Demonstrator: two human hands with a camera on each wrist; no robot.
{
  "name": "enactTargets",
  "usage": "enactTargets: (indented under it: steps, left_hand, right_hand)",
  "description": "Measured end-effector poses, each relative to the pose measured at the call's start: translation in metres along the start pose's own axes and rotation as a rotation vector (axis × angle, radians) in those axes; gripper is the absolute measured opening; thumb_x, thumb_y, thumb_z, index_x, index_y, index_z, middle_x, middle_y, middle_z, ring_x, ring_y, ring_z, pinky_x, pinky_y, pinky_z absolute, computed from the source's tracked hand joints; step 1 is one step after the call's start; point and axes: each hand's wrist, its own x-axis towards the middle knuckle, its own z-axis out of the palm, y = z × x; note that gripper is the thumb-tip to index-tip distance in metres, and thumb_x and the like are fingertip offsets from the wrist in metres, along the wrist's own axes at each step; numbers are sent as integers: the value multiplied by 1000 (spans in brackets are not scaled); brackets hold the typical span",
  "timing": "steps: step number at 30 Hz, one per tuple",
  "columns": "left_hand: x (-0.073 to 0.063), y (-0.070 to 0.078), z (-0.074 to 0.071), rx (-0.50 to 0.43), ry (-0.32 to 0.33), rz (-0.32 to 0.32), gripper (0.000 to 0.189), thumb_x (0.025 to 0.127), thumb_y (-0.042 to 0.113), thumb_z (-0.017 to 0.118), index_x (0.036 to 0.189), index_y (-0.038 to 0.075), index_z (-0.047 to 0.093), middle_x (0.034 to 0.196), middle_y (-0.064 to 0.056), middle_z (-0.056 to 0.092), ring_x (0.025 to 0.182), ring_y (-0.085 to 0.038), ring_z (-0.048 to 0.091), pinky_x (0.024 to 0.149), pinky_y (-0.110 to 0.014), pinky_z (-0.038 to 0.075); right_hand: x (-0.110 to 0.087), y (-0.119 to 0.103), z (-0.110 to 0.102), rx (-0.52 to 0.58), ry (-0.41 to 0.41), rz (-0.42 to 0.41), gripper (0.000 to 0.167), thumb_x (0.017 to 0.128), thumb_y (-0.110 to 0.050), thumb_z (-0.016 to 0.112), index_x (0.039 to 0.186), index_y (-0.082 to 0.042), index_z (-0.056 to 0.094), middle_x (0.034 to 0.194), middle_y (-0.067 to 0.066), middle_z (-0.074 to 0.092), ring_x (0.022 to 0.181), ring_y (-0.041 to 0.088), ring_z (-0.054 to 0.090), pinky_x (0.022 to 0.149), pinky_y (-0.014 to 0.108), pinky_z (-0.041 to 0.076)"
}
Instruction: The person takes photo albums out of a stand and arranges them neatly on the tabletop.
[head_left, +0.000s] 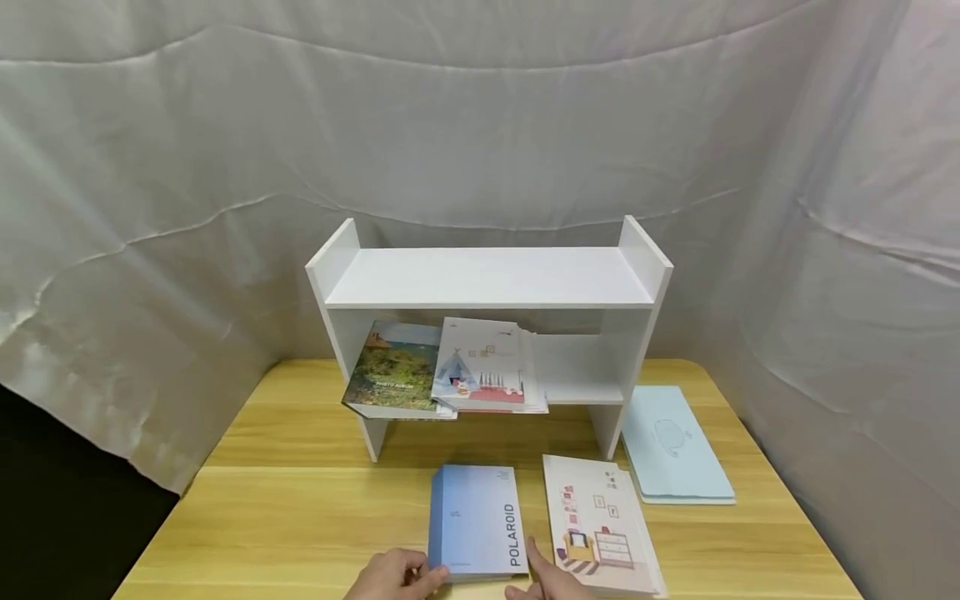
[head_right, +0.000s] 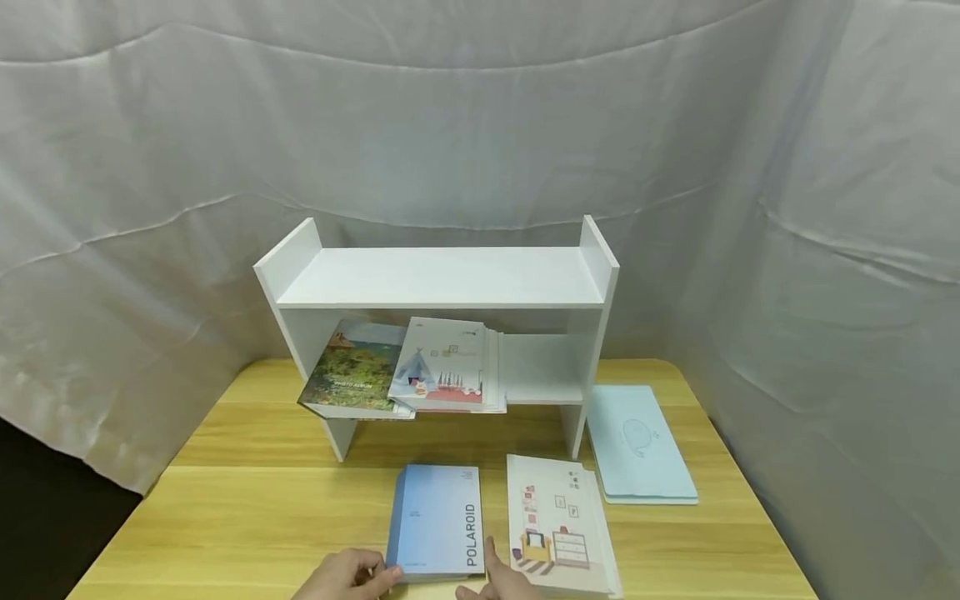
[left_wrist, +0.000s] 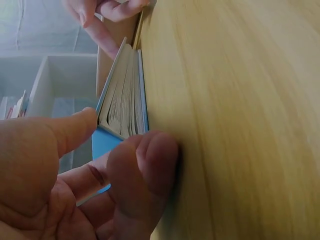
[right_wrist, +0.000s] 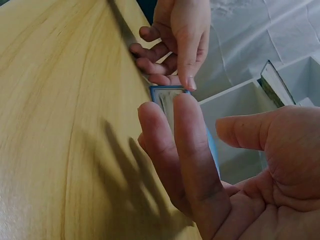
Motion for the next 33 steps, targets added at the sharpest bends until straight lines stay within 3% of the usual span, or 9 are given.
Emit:
enactTargets:
  steps: [1,4,10,14,20,29,33]
  left_hand:
    - [0,0,0,-11,-2,-4,46,105,41,70,70,11,67,57,11,51,53,-6,45,49,-20,33]
    - [0,2,-2,-26,-7,-9,45,105,39,70,72,9,66,59,9,58,54,-7,51,51,-21,37]
    - [0,12,-15,-54,-26,-40,37,106,38,69,82,9,67,66,0,69,57,-14,60,56,-28,46]
    - [-1,23,-24,-86,-28,-52,33,107,39,68,88,11,66,70,-2,68,58,-17,63,56,-31,50]
    - [-7,40,-32,-122,40,-47,29,107,38,68,101,9,66,78,-7,67,61,-22,67,54,-31,51]
    - [-5,64,-45,-92,157,4,34,104,40,72,113,8,65,79,-5,71,61,-24,68,50,-30,52]
    - [-4,70,-52,-90,195,23,35,104,37,73,119,7,64,77,-2,71,58,-25,68,49,-30,52]
  right_hand:
    - [-2,-1,0,-40,3,-42,95,108,-27,68,163,16,3,62,-8,61,49,-1,52,48,13,42]
    - [-6,-5,-1,-123,10,-116,102,107,-29,69,160,20,-2,65,-6,61,53,3,52,50,16,44]
    - [-14,-16,-10,-95,-51,-149,95,108,-31,67,163,18,8,64,-11,51,55,3,46,54,18,44]
    - [-16,-21,-18,-95,-111,-154,88,110,-33,61,162,19,12,73,-10,62,64,2,54,63,19,51]
    - [-20,-28,-24,-114,-92,-187,77,111,-30,59,160,19,24,93,5,78,81,11,71,74,21,58]
    - [-25,-37,-33,-146,-85,-258,67,113,-23,58,158,17,29,98,15,79,80,15,76,78,24,63]
    - [-29,-44,-35,-97,-69,-257,66,113,-24,58,161,11,28,102,17,77,79,14,75,72,23,62]
